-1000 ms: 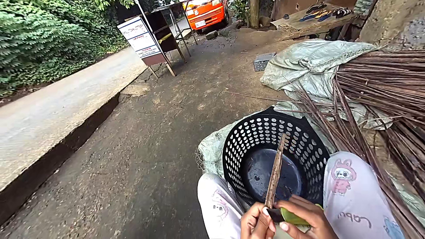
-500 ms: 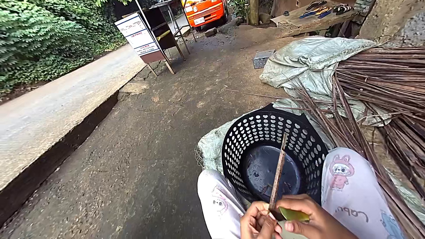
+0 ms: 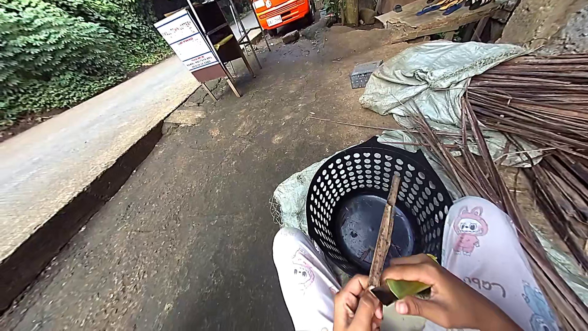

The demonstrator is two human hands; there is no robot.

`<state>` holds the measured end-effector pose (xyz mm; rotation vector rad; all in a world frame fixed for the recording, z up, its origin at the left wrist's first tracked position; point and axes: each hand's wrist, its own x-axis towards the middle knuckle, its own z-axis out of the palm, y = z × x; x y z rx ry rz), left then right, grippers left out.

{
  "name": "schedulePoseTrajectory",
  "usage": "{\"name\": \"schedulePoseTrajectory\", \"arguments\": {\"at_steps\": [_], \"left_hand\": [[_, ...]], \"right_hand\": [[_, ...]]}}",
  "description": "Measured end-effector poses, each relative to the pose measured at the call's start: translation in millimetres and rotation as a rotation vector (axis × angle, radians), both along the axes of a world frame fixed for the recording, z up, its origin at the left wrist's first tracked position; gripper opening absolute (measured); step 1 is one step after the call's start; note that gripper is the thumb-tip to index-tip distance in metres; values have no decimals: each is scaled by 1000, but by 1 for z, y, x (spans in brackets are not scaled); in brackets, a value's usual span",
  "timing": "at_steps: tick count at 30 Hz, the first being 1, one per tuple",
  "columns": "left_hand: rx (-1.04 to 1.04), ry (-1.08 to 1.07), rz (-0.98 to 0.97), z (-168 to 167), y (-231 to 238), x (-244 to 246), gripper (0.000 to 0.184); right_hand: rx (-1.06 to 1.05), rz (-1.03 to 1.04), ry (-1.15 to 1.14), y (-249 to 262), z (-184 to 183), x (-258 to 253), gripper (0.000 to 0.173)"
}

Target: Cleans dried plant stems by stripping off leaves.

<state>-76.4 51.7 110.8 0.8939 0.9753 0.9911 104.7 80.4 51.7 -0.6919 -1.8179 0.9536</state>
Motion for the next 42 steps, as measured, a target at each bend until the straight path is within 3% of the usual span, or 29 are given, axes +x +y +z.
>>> {"name": "schedulePoseTrajectory", "arguments": {"at_steps": [16, 30, 36, 42], "left_hand": [[118, -78, -40, 2, -5, -2, 28], [165, -106, -90, 1, -7, -6, 25], [168, -37, -110, 4, -6, -7, 25], [165, -9, -154, 8, -5, -6, 24]], "right_hand": [[97, -52, 25, -4, 6, 4, 34], [318, -178, 15, 3, 5, -10, 35], [324, -259, -4, 1, 4, -7, 36], [182, -325, 168, -1, 5, -12, 30]]}}
